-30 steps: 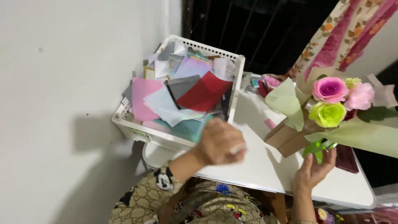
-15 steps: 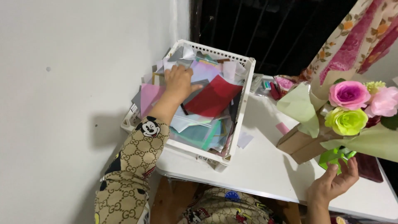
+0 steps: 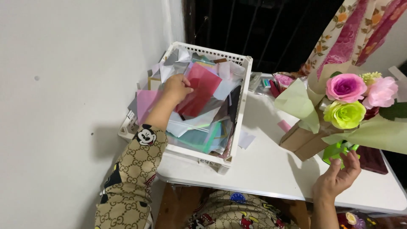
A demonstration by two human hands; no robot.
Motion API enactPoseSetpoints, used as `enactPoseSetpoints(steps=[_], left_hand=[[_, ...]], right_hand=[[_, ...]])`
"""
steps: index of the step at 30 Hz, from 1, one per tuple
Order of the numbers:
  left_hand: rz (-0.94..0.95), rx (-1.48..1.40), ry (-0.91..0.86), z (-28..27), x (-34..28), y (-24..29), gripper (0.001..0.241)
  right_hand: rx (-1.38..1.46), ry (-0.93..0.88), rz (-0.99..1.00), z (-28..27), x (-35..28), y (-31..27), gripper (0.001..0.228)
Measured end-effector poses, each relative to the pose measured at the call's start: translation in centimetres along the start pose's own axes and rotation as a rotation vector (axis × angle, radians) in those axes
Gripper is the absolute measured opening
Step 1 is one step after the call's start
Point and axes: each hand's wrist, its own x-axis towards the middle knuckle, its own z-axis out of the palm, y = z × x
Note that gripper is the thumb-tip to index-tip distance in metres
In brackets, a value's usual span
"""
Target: The person wraps a small bouquet of artificial flowers in light green paper, securing it with a tape dispenser. They then select a small blue piece of paper from a basket, fold it, and attach it to the bouquet as a decorative element.
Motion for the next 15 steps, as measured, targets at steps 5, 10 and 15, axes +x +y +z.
enactPoseSetpoints(steps=[5, 10, 15], left_hand=[[0.217, -0.358, 0.260, 0.0, 0.8, 0.0, 0.068], [0.567, -0.699, 0.570, -1.2, 0.1, 0.5, 0.075], [0.495, -0.628, 0.618, -2.4, 0.3, -0.2, 0.088]], right_hand=[[0.024, 0.017, 0.014, -0.1, -0.1, 0.3, 0.026], [0.021, 0.017, 0.041, -0.2, -0.2, 0.3, 0.024], [0.042, 0.012, 0.012, -0.3, -0.3, 1.2, 0.024]])
